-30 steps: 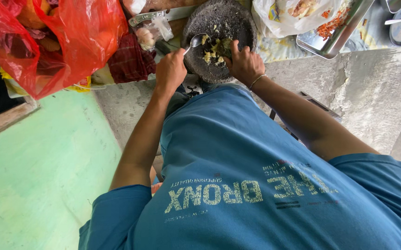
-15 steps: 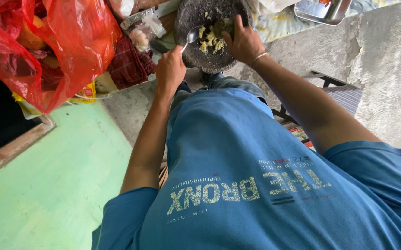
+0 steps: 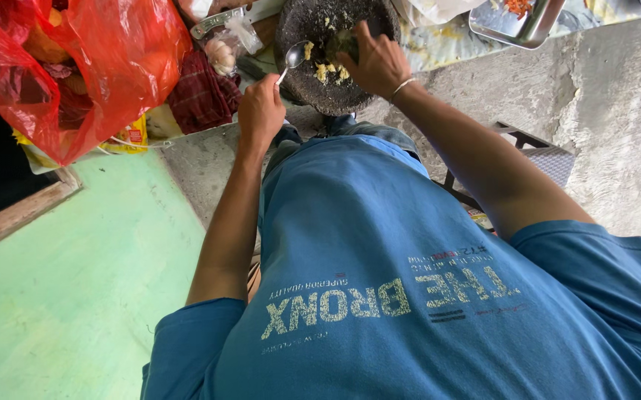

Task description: The person uses a stone pestle and mortar to grind a small amount of yellowish food material. They repeatedly pound and scrape the contents, occasionally using a spoon to gather the mixture. The task continues throughout the clip without a visible final state.

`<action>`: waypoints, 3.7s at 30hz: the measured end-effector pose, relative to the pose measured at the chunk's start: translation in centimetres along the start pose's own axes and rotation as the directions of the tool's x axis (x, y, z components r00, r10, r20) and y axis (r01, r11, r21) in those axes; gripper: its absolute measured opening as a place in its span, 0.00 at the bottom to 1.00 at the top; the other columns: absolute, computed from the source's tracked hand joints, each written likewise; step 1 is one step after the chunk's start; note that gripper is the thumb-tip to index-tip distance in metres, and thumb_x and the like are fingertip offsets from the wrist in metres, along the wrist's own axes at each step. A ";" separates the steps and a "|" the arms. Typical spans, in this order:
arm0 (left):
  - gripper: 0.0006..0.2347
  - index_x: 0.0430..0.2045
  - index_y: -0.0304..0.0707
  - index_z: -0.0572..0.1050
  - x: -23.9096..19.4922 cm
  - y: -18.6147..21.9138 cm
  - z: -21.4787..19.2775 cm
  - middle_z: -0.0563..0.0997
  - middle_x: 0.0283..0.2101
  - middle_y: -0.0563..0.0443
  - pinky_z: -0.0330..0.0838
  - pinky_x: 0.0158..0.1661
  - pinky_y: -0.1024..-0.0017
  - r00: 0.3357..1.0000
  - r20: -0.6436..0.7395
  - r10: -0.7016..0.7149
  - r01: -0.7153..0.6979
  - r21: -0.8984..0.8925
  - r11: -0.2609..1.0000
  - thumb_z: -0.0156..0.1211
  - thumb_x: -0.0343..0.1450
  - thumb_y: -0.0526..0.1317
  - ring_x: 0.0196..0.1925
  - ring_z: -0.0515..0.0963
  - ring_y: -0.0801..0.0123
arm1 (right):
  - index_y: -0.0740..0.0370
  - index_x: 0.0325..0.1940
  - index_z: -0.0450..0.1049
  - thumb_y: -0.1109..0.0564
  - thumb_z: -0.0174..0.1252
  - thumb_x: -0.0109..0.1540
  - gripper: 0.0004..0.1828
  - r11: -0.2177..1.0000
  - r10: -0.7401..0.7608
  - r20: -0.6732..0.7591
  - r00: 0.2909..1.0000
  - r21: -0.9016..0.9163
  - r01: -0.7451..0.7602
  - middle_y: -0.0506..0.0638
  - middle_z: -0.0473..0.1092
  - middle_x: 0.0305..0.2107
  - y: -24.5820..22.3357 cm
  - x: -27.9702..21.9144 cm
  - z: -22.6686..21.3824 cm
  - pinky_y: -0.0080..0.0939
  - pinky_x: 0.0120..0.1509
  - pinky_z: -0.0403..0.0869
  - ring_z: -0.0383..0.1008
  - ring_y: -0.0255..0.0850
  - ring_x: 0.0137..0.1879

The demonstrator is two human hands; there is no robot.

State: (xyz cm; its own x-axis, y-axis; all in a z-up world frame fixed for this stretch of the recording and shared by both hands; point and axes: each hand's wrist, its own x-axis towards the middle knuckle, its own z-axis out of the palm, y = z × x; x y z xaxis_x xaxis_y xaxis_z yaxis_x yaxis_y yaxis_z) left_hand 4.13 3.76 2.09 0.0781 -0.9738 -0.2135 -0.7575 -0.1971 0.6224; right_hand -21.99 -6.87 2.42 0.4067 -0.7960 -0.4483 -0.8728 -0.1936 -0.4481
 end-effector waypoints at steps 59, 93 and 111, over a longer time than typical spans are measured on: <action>0.11 0.52 0.26 0.75 -0.3 -1.1 1.4 0.83 0.42 0.34 0.82 0.27 0.63 0.943 0.332 -0.020 -0.056 0.219 0.974 0.51 0.76 0.29 0.30 0.85 0.57 | 0.67 0.62 0.61 0.39 0.55 0.71 0.30 0.971 0.053 -0.020 0.998 0.233 -0.046 0.63 0.75 0.34 2.4 -0.1 -0.2 0.52 0.38 0.80 0.80 0.51 0.35; 0.11 0.49 0.34 0.82 3.6 -0.1 2.4 0.81 0.41 0.37 0.75 0.23 0.71 0.906 0.345 0.245 -0.395 0.481 0.783 0.53 0.77 0.30 0.26 0.78 0.67 | 0.67 0.58 0.62 0.38 0.54 0.71 0.29 0.778 0.251 -0.035 0.967 0.602 -0.180 0.57 0.72 0.23 3.5 -7.3 -0.6 0.43 0.26 0.70 0.71 0.38 0.22; 0.25 0.69 0.38 0.67 2.2 -3.4 5.3 0.77 0.46 0.39 0.82 0.28 0.76 0.888 0.191 0.417 -0.458 0.426 0.780 0.52 0.74 0.22 0.37 0.83 0.60 | 0.68 0.56 0.62 0.36 0.51 0.72 0.29 0.787 0.237 -0.085 0.968 0.601 -0.140 0.56 0.73 0.29 3.4 -7.5 -0.8 0.44 0.34 0.75 0.70 0.38 0.26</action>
State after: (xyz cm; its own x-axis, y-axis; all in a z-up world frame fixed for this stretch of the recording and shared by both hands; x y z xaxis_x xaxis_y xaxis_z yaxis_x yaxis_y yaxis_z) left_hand 3.43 2.93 -4.45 -0.3704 -0.9259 -0.0735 -0.9028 0.3403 0.2630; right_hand -28.24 -1.98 4.91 0.1639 -0.8649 -0.4744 -0.5810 0.3040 -0.7550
